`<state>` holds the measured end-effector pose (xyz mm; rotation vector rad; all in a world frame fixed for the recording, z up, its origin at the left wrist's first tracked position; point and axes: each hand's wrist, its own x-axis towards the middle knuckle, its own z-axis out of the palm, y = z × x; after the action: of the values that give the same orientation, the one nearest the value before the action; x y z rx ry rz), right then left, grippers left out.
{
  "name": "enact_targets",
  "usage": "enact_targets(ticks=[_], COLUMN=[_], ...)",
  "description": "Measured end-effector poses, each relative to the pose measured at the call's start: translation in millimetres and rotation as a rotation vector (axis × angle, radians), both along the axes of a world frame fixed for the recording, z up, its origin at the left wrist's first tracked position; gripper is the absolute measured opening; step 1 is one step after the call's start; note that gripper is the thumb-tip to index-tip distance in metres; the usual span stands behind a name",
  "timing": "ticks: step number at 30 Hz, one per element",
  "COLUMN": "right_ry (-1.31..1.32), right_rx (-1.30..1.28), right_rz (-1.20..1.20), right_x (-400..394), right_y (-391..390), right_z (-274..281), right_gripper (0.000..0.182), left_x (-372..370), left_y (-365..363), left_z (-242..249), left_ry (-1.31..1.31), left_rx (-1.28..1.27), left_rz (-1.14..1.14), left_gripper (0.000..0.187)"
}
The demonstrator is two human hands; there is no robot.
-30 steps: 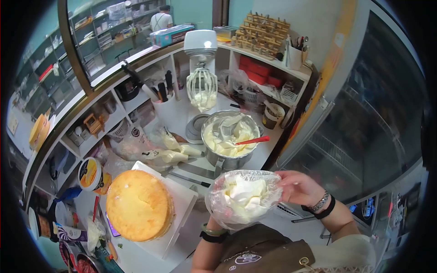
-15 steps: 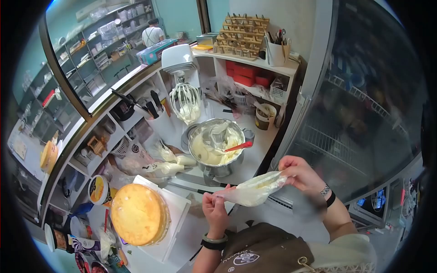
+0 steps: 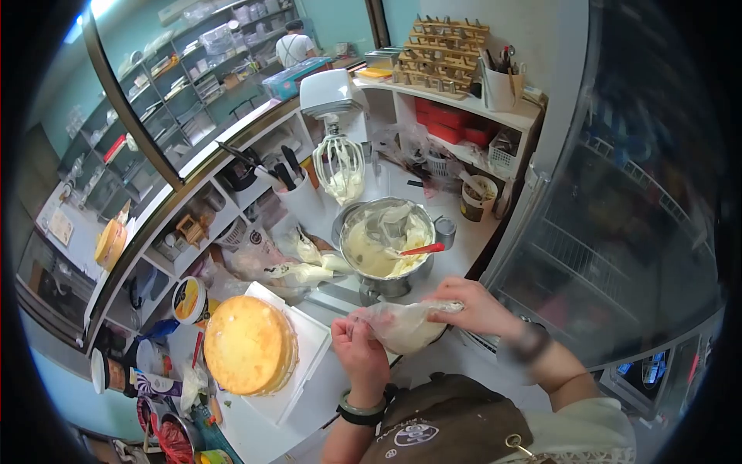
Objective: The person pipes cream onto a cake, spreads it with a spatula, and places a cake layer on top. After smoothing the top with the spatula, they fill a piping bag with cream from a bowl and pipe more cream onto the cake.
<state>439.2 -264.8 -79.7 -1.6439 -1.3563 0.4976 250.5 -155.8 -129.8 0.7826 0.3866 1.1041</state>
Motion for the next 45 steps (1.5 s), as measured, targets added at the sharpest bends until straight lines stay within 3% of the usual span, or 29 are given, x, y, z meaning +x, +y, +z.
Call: enact_targets(ticks=[3, 4, 5, 6, 7, 8, 9, 10, 12, 13, 14, 16, 17, 19, 21, 22, 24, 25, 28, 29, 30, 33, 39, 43, 45], right_ry=[0.022, 0.2, 0.377, 0.373, 0.213, 0.052, 0.148, 0.14, 0.068, 0.111, 0.104, -0.182, -0.211, -0.096, 0.02, 0.01, 0.003, 0.118, 0.156, 0.15, 0.149, 0.074, -0.035, 0.065, 0.15], right_rx=[-0.006, -0.089, -0.171, -0.166, -0.119, -0.074, -0.099, -0.099, 0.141, 0.216, 0.207, 0.27, 0.162, 0.268, 0.372, 0.447, 0.592, 0.703, 0.792, 0.869, 0.867, 0.792, 0.635, 0.682, 0.674], right_rz=[0.094, 0.032, -0.032, -0.025, 0.08, 0.185, 0.321, 0.329, 0.508, 0.464, 0.477, 0.115, 0.179, 0.246, 0.323, 0.205, -0.04, -0.053, 0.008, 0.034, 0.044, -0.11, -0.216, -0.203, -0.099], right_x=[2, -2, -5, -7, -10, -15, -26, -28, -31, -34, -35, -36, -36, -34, -39, -46, -59, -59, -30, -24, -18, -11, 3, -1, 0], right_y=[6, 7, 11, 17, 22, 25, 28, 26, 23, 16, 13, 13, 17, 26, 30, 33, 37, 43, 61, 71, 76, 85, 87, 92, 88], right_z=[8, 22, 30, 29, 24, 21, 27, 34, 53, 63, 68, 75, 68, 51, 49, 56, 63, 57, 32, 24, 16, 5, -3, 2, 13], right_gripper=[0.021, 0.021, 0.021, 0.021, 0.021, 0.021, 0.025, 0.025, 0.038, 0.045, 0.045, 0.083, 0.1, 0.102, 0.105, 0.104, 0.103, 0.087, 0.071, 0.05, 0.05, 0.024, 0.018, 0.014, 0.019], left_x=[-1, -1, 0, 2, 5, 10, 14, 13, 7, 2, -2, -5, -2, 18, 62, 51, 73, 84, 108, 114, 120, 136, 145, 143, 133], left_y=[4, 4, 2, 0, -4, -8, -9, -4, 15, 16, 20, 24, 19, -2, -31, -35, -50, -54, -54, -51, -48, -40, -28, -26, -26], left_z=[7, 10, 13, 21, 29, 38, 46, 50, 61, 83, 98, 129, 144, 161, 133, 162, 152, 146, 135, 132, 127, 106, 99, 98, 97], left_ry=[-0.086, -0.088, 0.056, 0.204, 0.205, 0.482, 0.761, 0.759, 0.587, 0.543, 0.536, 0.57, 0.565, 0.454, 0.258, 0.295, 0.188, 0.13, 0.043, 0.013, 0.013, 0.019, 0.013, 0.018, 0.088], left_rx=[-0.046, -0.04, 0.239, 0.517, 0.515, 0.714, 0.909, 0.907, 0.801, 0.74, 0.755, 0.958, 0.94, 1.241, 1.189, 1.225, 1.158, 1.13, 1.074, 1.061, 1.06, 1.01, 1.035, 1.035, 1.08], left_rz=[-0.005, 0.004, -0.052, -0.106, -0.099, -0.091, -0.082, -0.07, -0.106, -0.061, -0.017, 0.056, 0.078, 0.229, 0.502, 0.347, 0.279, 0.219, 0.162, 0.156, 0.167, 0.158, 0.196, 0.205, 0.036], left_gripper=[0.025, 0.025, 0.039, 0.053, 0.053, 0.056, 0.059, 0.059, 0.038, 0.027, 0.031, 0.031, 0.031, 0.03, 0.039, 0.034, 0.03, 0.031, 0.031, 0.03, 0.03, 0.032, 0.033, 0.033, 0.026])
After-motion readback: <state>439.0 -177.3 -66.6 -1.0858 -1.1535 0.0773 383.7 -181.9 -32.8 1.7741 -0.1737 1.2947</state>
